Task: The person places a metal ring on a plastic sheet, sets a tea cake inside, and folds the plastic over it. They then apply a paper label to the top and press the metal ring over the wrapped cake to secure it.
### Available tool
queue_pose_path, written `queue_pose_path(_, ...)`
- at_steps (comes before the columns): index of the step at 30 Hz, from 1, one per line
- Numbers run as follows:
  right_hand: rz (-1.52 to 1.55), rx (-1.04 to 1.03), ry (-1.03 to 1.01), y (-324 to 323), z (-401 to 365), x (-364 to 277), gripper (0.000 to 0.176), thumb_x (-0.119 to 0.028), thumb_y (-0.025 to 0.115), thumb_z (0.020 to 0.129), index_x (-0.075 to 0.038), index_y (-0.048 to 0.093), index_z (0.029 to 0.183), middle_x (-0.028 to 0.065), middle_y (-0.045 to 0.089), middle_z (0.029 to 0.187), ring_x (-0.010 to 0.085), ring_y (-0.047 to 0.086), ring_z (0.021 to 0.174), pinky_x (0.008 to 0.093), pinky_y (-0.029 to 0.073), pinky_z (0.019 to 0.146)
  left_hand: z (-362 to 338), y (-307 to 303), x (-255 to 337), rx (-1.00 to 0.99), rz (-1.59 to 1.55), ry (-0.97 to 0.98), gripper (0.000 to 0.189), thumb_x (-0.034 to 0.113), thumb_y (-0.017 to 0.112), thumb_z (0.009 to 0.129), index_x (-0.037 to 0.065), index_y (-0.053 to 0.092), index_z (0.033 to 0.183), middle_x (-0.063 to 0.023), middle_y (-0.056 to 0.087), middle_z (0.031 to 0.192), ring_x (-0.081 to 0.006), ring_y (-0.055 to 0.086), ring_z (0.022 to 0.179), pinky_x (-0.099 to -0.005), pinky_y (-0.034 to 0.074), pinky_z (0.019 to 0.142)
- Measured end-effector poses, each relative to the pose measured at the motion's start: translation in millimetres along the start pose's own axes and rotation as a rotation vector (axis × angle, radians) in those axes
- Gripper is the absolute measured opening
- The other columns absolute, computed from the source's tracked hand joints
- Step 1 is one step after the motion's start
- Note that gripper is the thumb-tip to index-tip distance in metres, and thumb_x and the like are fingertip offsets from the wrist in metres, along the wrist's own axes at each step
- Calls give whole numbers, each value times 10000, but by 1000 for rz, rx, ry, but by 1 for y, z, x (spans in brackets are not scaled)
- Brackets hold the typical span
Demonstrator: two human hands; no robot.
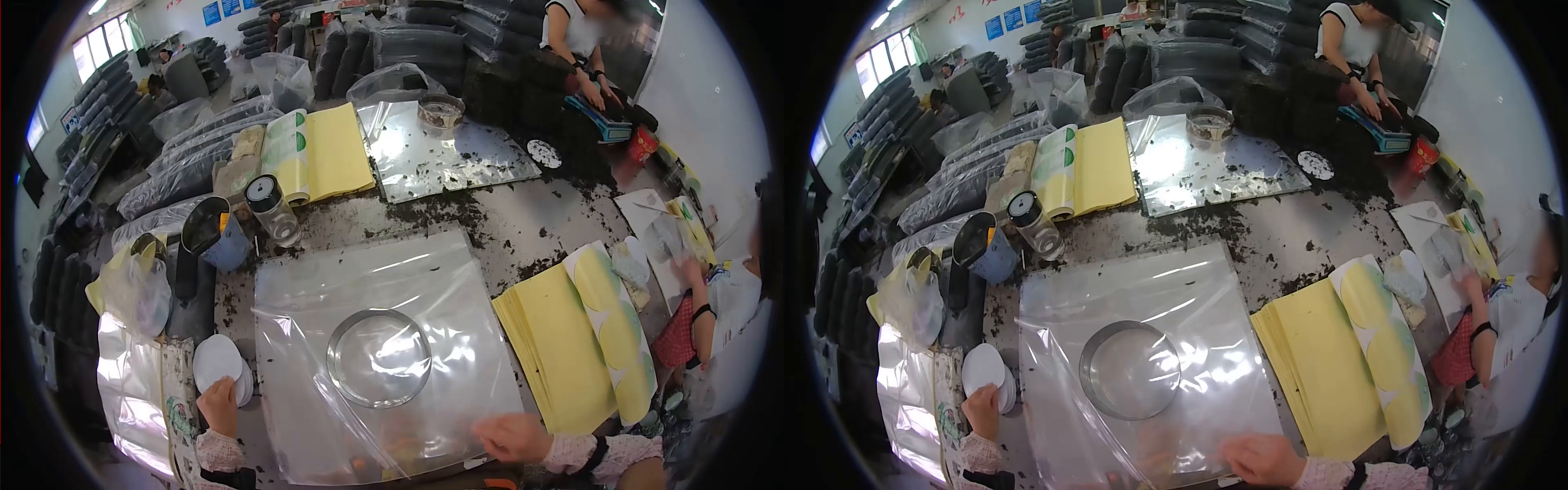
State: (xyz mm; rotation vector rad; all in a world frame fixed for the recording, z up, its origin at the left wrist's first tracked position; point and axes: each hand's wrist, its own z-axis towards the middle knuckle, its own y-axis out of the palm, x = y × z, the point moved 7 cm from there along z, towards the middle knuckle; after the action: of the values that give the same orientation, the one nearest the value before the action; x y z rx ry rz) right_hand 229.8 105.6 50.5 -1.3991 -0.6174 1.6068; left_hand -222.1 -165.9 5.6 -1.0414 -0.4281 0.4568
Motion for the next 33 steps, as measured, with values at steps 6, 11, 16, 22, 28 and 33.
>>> queue_pose_path(6, -93, 75, 11, 38, 19, 54, 213, -122, 713, 799, -72, 689, 1005, 59, 720, 983, 229, 714, 921, 341, 588, 776, 23, -14, -6, -230, -402, -706, 70, 38, 734, 816, -28, 709, 823, -123, 726, 832, -273, 716, 760, -308, 558, 683)
queue_pose_path(11, -91, 86, 101, 37, 19, 55, 163, -114, 708, 806, -74, 686, 962, 58, 721, 964, 224, 716, 927, 329, 589, 768, 74, -23, 232, 28, -466, 270, 113, 76, 748, 817, 31, 709, 913, -111, 735, 906, -257, 728, 840, -324, 578, 717)
queue_pose_path(16, -26, 143, 72, 19, 10, 62, 189, -121, 713, 814, -74, 691, 996, 56, 722, 953, 222, 716, 895, 322, 587, 759, 70, 5, 286, -214, -551, 431, 242, 140, 794, 773, 57, 699, 979, -107, 722, 1017, -243, 728, 893, -331, 587, 710)
queue_pose_path(22, -374, 491, 411, -88, -16, 134, 295, -178, 728, 817, -57, 670, 1079, 132, 687, 1052, 305, 671, 990, 400, 551, 859, 150, -188, 334, 4, -651, 575, 317, 136, 715, 864, 31, 643, 1154, -194, 628, 1208, -393, 590, 1147, -473, 487, 962)
queue_pose_path(28, -715, 620, 1125, -175, -155, 298, 458, -354, 645, 908, 58, 594, 1099, 281, 591, 1107, 413, 534, 1115, 501, 414, 990, 175, -273, 392, 301, -569, 725, 492, 269, 680, 922, -44, 553, 1280, -271, 584, 1264, -400, 615, 1128, -446, 535, 909)
queue_pose_path(33, -412, 284, 1119, -116, -91, 228, 430, -446, 616, 917, -20, 618, 977, 207, 642, 947, 402, 599, 908, 486, 464, 866, 170, -284, 391, 308, -569, 762, 507, 287, 673, 928, -72, 551, 1265, -279, 596, 1226, -399, 628, 1085, -432, 549, 871)
